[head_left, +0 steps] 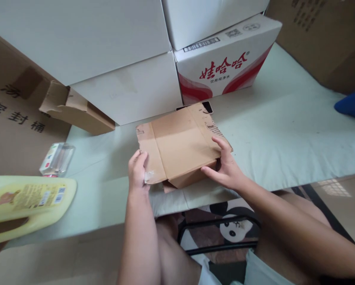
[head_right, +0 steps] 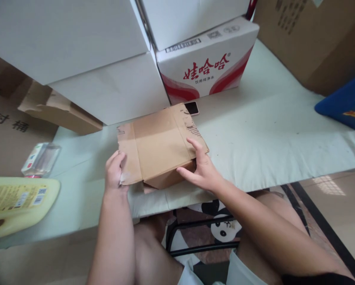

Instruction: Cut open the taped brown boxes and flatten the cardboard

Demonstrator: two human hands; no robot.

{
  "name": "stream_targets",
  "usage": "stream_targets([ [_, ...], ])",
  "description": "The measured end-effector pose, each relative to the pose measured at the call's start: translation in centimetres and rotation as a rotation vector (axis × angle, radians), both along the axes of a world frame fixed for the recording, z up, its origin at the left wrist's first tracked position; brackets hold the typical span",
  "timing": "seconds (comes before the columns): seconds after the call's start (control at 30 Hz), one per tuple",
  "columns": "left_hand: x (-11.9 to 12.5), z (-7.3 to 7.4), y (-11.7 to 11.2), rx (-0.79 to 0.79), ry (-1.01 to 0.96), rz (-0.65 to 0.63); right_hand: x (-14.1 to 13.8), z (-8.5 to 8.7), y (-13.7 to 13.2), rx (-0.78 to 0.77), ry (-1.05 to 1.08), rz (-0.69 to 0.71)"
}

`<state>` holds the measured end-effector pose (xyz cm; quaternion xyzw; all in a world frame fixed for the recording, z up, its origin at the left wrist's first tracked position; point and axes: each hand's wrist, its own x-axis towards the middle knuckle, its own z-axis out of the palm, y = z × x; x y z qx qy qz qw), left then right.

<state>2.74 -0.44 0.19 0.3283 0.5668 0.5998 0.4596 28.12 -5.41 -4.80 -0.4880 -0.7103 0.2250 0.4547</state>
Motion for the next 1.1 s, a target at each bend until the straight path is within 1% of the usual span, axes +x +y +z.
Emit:
stream_targets([
  [0.07, 0.1, 0.1, -0.1, -0.009, -0.010, 0.002, 0.1, 0.0, -0.1, 0.012, 0.003, 0.005],
  [0.3, -0.1, 0.1, 0.1, 0.017, -0.040, 0.072, 0.0, -0.4, -0.2, -0.021, 0.026, 0.026],
  [0.47, -0.1, 0.0, 0.1, 0.014, -0.030, 0.082, -0.1, -0.5, 0.0, 0.006, 0.015, 0.010],
  [0.6, -0.1, 0.0, 0.1, 0.015, -0.033, 0.088, -0.2, -0.5, 0.0, 0.013, 0.057, 0.014],
  [0.7, -0.2, -0.1, 0.2, 0.015, -0.039, 0.102, -0.2, -0.5, -0.1, -0.043, 0.100, -0.024],
  [0.87, -0.5, -0.3, 0.3, 0.047, -0.038, 0.157, 0.2, -0.3, 0.1, -0.126, 0.193, -0.125],
  [1.0, -0.7, -0.5, 0.3, 0.030, -0.039, 0.108, 0.4, 0.5, 0.3, -0.187, 0.272, -0.121],
  [1.1, -0.6, -0.8, 0.3, 0.072, -0.074, 0.092, 0.4, 1.1, 0.4, -0.201, 0.307, -0.131],
])
